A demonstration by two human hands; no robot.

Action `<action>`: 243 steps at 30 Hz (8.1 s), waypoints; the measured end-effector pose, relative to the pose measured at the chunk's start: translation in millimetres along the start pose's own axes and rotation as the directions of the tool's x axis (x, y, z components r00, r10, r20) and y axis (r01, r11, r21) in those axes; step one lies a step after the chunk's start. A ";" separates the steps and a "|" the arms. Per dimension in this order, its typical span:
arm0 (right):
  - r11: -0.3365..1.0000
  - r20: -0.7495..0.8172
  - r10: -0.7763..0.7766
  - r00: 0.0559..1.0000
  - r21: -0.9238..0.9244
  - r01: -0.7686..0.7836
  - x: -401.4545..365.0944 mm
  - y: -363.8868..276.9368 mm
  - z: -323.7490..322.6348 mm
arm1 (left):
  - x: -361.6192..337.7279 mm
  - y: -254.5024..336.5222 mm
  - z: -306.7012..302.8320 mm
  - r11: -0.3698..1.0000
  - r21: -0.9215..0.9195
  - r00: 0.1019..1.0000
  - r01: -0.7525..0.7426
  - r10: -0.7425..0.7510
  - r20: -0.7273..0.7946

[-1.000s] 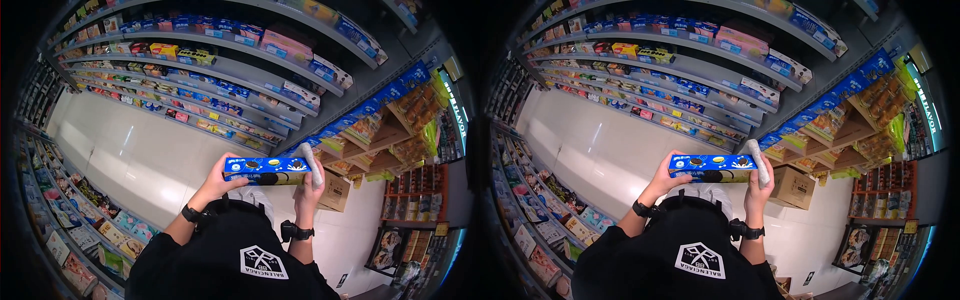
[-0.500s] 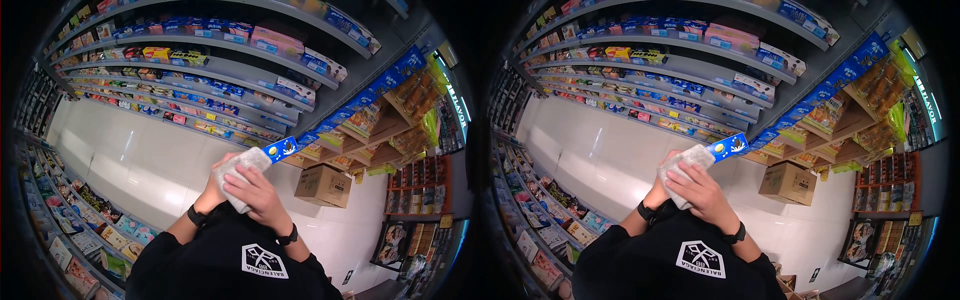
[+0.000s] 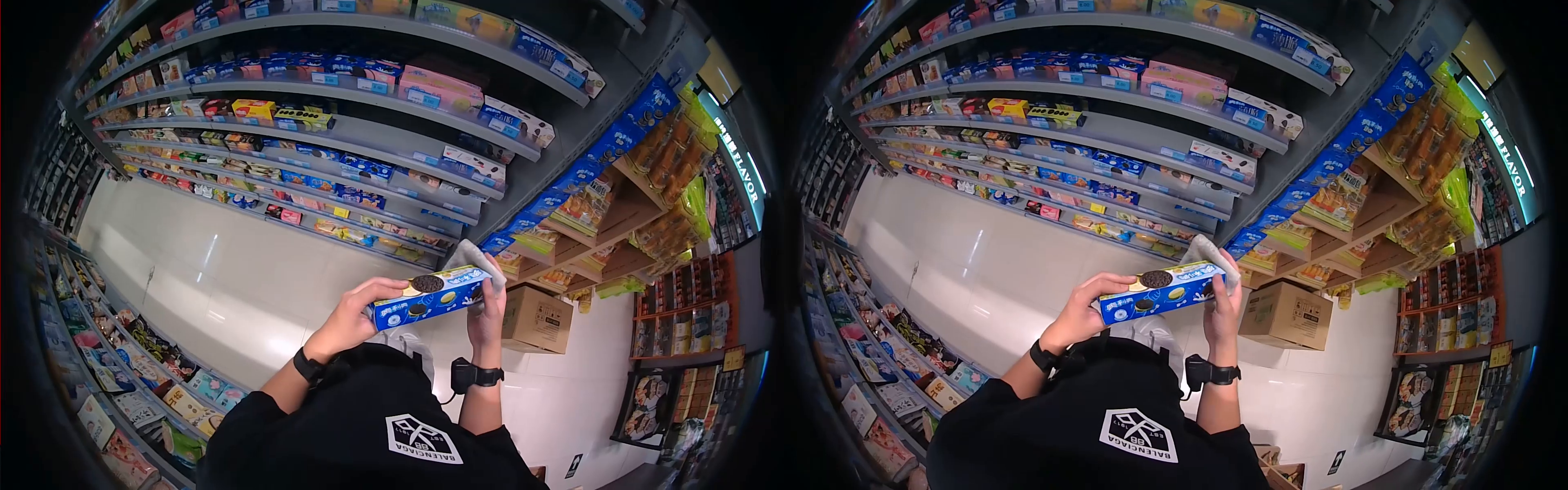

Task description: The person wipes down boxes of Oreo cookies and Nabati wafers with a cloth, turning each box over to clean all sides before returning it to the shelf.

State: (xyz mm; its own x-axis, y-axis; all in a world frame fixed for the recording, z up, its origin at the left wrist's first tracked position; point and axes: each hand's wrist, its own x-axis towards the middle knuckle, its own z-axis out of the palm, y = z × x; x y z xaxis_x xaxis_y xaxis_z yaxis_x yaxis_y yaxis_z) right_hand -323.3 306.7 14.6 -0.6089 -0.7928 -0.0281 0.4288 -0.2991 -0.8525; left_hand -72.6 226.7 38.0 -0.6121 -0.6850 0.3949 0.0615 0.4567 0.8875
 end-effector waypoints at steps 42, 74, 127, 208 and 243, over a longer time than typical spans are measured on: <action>0.093 0.676 -0.221 0.703 -0.703 0.705 11.8 58.4 136.2 | -52.0 -53.6 -81.1 0.999 -0.033 0.858 0.043 -0.053 -0.510; 0.331 0.366 -0.350 0.862 -0.813 0.479 35.4 111.1 210.2 | 23.1 -107.2 -236.8 0.977 -0.134 0.986 0.163 -0.165 -0.004; 0.900 -0.236 -0.155 0.959 -0.434 0.038 -68.6 60.7 193.1 | -0.5 -46.9 -229.3 0.923 -0.373 0.989 -0.090 0.128 0.079; 0.971 0.001 0.072 0.997 0.228 -0.071 -3.6 58.7 104.2 | 81.8 -45.3 -178.4 0.957 -0.248 0.987 0.152 -0.158 -0.002; 0.958 0.074 -0.035 0.997 0.287 0.013 -28.3 36.1 119.2 | 72.7 -61.1 -163.6 0.662 -0.627 0.890 0.409 -0.440 0.117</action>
State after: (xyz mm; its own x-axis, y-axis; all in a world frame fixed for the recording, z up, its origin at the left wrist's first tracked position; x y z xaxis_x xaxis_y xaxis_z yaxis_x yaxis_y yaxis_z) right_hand -211.1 255.1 46.8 -0.5729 -0.8186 0.0405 0.5945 -0.4491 -0.6670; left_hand 8.2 56.1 51.4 -0.6640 -0.7448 -0.0666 0.2847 -0.3341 0.8985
